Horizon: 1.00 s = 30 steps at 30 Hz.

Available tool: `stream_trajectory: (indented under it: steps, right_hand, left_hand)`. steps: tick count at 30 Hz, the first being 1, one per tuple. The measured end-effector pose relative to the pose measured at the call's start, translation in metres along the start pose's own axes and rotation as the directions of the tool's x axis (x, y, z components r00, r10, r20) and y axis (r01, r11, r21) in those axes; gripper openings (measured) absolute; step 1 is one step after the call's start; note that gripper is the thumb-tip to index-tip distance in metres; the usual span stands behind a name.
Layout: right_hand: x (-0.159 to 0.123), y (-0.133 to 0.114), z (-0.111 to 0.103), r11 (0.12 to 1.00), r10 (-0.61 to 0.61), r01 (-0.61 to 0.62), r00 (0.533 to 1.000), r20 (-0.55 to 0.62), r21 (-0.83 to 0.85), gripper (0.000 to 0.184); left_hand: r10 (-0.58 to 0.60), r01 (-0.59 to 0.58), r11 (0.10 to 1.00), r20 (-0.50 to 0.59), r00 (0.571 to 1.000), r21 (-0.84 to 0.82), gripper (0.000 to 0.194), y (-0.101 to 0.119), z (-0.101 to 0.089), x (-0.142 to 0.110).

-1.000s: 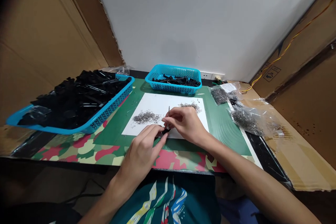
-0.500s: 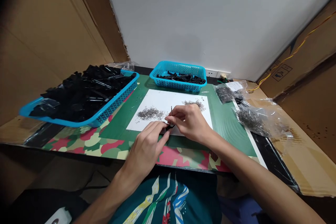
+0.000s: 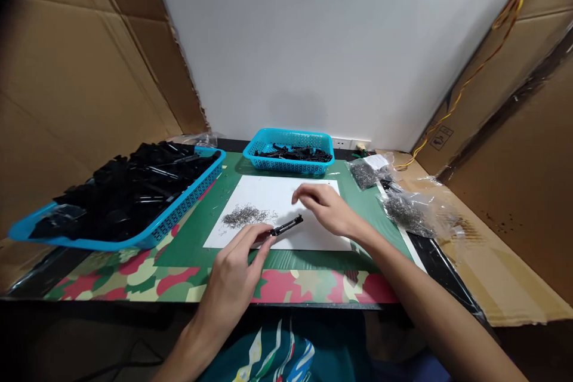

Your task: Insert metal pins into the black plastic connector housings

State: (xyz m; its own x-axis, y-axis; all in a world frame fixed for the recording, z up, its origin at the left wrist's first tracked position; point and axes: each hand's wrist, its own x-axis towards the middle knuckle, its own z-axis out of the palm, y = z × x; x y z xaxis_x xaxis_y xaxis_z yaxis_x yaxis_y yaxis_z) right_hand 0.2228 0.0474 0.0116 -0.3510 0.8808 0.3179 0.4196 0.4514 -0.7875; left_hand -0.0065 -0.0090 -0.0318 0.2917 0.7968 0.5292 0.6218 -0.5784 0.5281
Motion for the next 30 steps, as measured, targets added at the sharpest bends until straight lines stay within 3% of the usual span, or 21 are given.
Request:
stream_trajectory:
  steps: [3,7,10,13,16,18,23,27,30]
  right_hand:
    - [-0.002,0.005,-0.010,1.000,0.027,-0.025,0.968,0.248,-0.013,0.028]
    - [-0.002,0.012,-0.010,0.998,0.034,-0.049,0.953,0.302,0.044,0.034]
    - [0.001,0.014,-0.013,0.999,0.034,-0.036,0.980,0.196,0.010,0.033]
    - [0.005,0.018,-0.026,0.997,0.035,-0.039,0.998,-0.056,-0.070,0.033]
    - [0.015,0.030,-0.045,0.974,0.041,-0.111,0.945,-0.326,-0.200,0.037]
    - [0.025,0.041,-0.057,0.956,0.059,-0.171,0.908,-0.415,-0.238,0.044]
    - [0.054,0.060,-0.067,0.898,-0.012,-0.173,0.909,-0.417,-0.404,0.060]
    - [0.056,0.058,-0.057,0.883,-0.022,-0.136,0.944,-0.330,-0.449,0.064]
    - [0.038,0.058,-0.053,0.855,-0.067,-0.107,0.947,-0.314,-0.507,0.054]
  left_hand:
    - [-0.024,0.023,0.999,-0.034,0.999,-0.040,0.015,-0.001,-0.002,0.000]
    - [-0.069,0.066,0.994,-0.035,0.997,-0.084,0.016,-0.001,-0.004,0.004]
    - [-0.085,0.083,0.993,-0.018,0.996,-0.089,0.019,-0.001,-0.008,0.010]
    - [-0.082,0.080,0.995,-0.029,0.996,-0.061,0.019,-0.005,-0.021,0.021]
    - [-0.095,0.098,0.994,-0.054,0.994,0.049,0.017,-0.015,-0.046,0.036]
    - [-0.106,0.121,0.971,-0.080,0.991,0.206,0.017,-0.025,-0.066,0.046]
    - [-0.103,0.204,0.788,-0.202,0.974,0.581,0.019,-0.051,-0.111,0.058]
    - [-0.140,0.231,0.658,-0.186,0.973,0.716,0.023,-0.070,-0.138,0.052]
    - [-0.182,0.210,0.635,-0.120,0.976,0.743,0.023,-0.084,-0.153,0.045]
